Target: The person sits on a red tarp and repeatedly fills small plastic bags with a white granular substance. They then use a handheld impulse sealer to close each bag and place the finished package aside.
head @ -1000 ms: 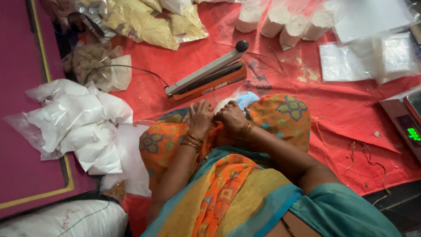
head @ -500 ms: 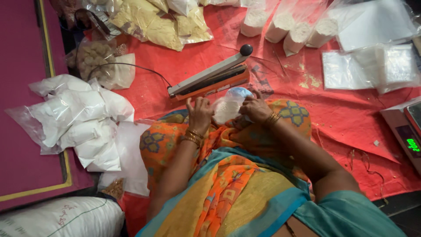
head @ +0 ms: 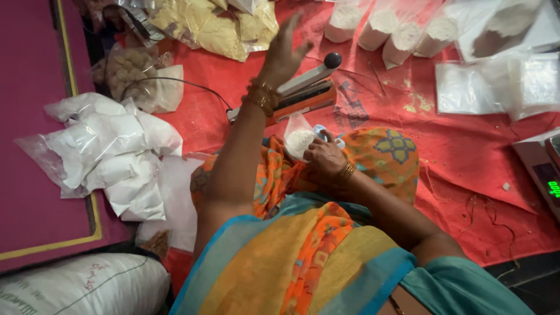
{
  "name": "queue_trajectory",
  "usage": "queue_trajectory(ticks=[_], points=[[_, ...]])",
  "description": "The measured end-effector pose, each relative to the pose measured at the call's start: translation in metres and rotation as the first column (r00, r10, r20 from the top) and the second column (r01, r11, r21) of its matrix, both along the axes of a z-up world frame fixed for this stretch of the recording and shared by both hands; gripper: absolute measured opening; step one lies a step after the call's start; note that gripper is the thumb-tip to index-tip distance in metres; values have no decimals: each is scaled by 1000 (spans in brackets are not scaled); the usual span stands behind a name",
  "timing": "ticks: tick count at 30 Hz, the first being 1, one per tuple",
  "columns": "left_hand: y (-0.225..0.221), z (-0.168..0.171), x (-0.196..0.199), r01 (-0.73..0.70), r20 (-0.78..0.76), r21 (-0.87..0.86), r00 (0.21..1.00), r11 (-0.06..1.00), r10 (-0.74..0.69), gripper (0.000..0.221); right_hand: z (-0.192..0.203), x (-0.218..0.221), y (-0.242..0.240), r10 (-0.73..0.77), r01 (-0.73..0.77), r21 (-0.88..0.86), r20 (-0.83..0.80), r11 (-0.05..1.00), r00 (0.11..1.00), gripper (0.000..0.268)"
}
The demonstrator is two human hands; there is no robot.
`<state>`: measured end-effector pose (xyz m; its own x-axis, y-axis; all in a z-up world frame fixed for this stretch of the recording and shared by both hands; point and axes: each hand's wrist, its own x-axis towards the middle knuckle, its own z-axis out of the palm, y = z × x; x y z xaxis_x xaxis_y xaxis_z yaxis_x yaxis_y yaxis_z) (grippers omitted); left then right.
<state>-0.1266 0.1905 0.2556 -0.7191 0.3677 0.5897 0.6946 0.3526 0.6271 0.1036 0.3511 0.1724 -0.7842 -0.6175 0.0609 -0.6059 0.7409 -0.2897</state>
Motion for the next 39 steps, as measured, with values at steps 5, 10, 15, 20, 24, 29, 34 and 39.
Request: queue_trajectory(ticks=[5,10,15,20,24,29,34,39], points=[[2,4,46,47,140,-289,990,956,-6,26,-7,-2,10,-26,26,-3,33,1000,999,26],[-36,-42,185,194,284,-507,958,840,-49,28,-21,-8,16,14,-14,0,-111,1000,994,8],[-35,-60,246,-5,209,-596,965,803,161,17,-11,-5,10,-5,5,-4,-15,1000,1000,21],[-30,-74,247,-129,46,-506,983,853,176,15,13,-3,3,66,-62,63,-58,996,996,30],[-29,-92,243,-107,57,-556,984,824,166,5,13,-2,10,80,-81,70,9,994,997,33],[-31,-104,249,-180,-35,-484,982,856,187,3,1,-21,30,260,-253,61,-231,966,938,14],[-35,-103,255,-226,-93,-475,974,850,207,3,9,-55,60,422,-381,211,-199,900,885,8],[-36,-99,254,-247,-120,-496,969,832,216,4,19,-92,61,567,-424,401,-368,812,737,6]])
